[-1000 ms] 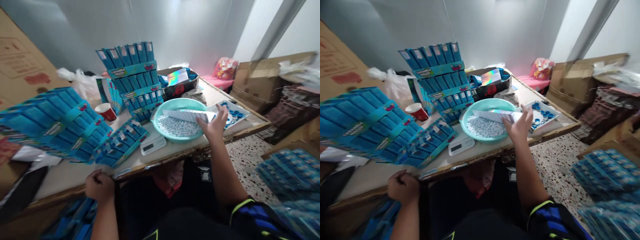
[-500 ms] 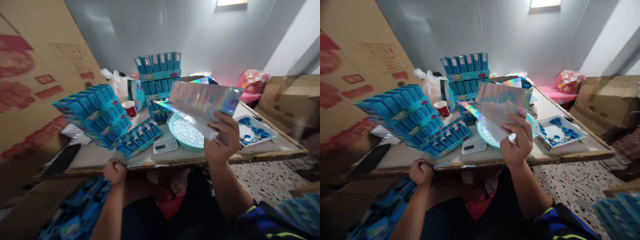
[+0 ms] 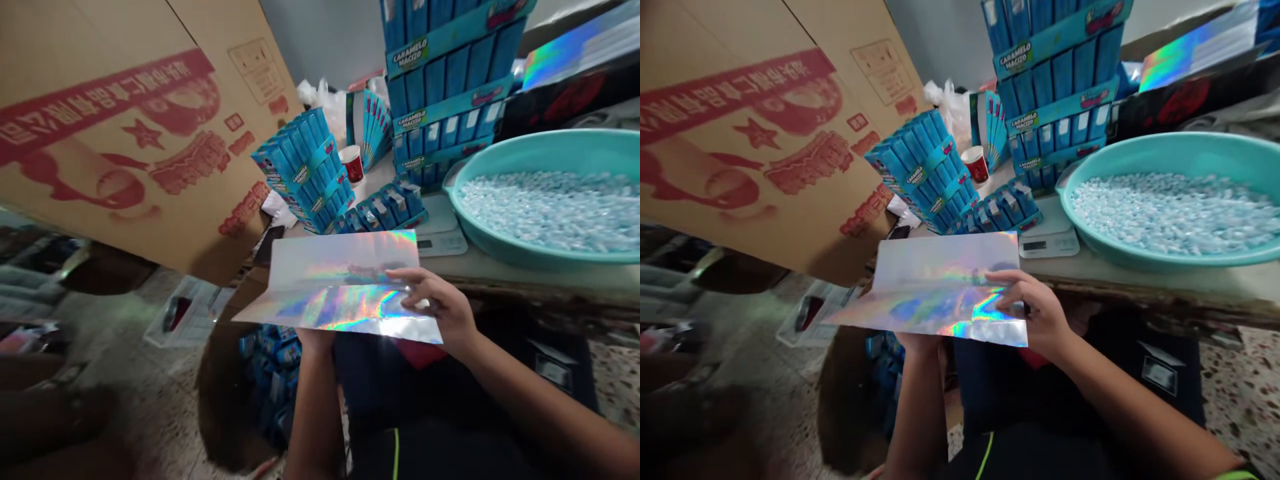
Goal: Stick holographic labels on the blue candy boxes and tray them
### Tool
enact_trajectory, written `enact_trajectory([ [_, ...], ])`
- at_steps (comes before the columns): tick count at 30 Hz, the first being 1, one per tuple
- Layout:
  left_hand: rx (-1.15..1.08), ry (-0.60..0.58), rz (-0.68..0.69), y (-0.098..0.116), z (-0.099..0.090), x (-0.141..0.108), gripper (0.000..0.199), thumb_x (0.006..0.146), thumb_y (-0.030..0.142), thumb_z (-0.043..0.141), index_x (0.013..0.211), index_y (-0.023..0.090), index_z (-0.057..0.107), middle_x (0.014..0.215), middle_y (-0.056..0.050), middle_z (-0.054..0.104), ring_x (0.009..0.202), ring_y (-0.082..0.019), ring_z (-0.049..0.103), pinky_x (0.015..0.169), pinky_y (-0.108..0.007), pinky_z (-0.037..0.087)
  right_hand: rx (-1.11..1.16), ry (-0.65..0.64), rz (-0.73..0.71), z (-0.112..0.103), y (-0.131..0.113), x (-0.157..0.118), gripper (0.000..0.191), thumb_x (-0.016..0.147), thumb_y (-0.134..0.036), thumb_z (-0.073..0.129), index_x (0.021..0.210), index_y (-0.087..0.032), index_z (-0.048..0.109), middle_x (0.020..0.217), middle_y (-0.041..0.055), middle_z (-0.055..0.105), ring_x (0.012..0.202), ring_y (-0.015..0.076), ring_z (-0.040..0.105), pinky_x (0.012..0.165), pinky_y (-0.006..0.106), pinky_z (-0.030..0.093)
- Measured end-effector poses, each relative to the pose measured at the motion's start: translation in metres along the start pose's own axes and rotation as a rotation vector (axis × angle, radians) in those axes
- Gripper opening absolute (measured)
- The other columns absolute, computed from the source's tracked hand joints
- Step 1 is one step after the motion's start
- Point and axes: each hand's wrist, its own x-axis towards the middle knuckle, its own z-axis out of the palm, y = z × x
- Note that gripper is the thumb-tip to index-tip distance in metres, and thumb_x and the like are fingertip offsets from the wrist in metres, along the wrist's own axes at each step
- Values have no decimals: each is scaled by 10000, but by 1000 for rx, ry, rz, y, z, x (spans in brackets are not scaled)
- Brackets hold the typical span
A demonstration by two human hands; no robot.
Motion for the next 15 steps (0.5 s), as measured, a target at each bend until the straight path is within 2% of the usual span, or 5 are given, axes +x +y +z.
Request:
enact_trajectory([
  [3,-83,62,24,12,-6,-9,713,937,743,203,1384,318,560,1184,-104,716,1151,-304,673,949,-498,575,201,-84,277,24,7,-9,360,874,-568,693,765,-227,653,863,85,757,798,227,728,761,373,608],
  [5,-147,178,66,15,-2,-9,634,942,686,356,1433,314,504,1263,-99,691,1227,-294,644,987,-468,566,338,-170,497,39,12,-13,427,912,-616,610,812,-205,671,734,56,711,633,189,679,668,343,603],
  [9,-89,462,143,17,7,-2,508,943,511,536,1383,257,523,1298,-103,671,1241,-272,635,1022,-422,544,536,-233,863,64,30,-14,447,846,-583,687,1030,-176,678,831,62,722,472,128,570,402,255,494],
  [12,99,642,276,18,5,0,472,941,430,584,1340,189,507,1326,-161,623,1268,-277,609,1070,-424,504,410,-188,862,73,49,-11,490,798,-487,747,1168,-185,639,934,75,733,507,126,601,437,260,531],
  [15,289,715,366,18,1,-5,469,922,399,628,1293,158,474,1308,-208,589,1253,-294,611,1084,-441,486,100,-24,646,71,63,-12,642,768,-402,763,1341,-199,556,1165,132,692,804,213,720,680,363,632],
])
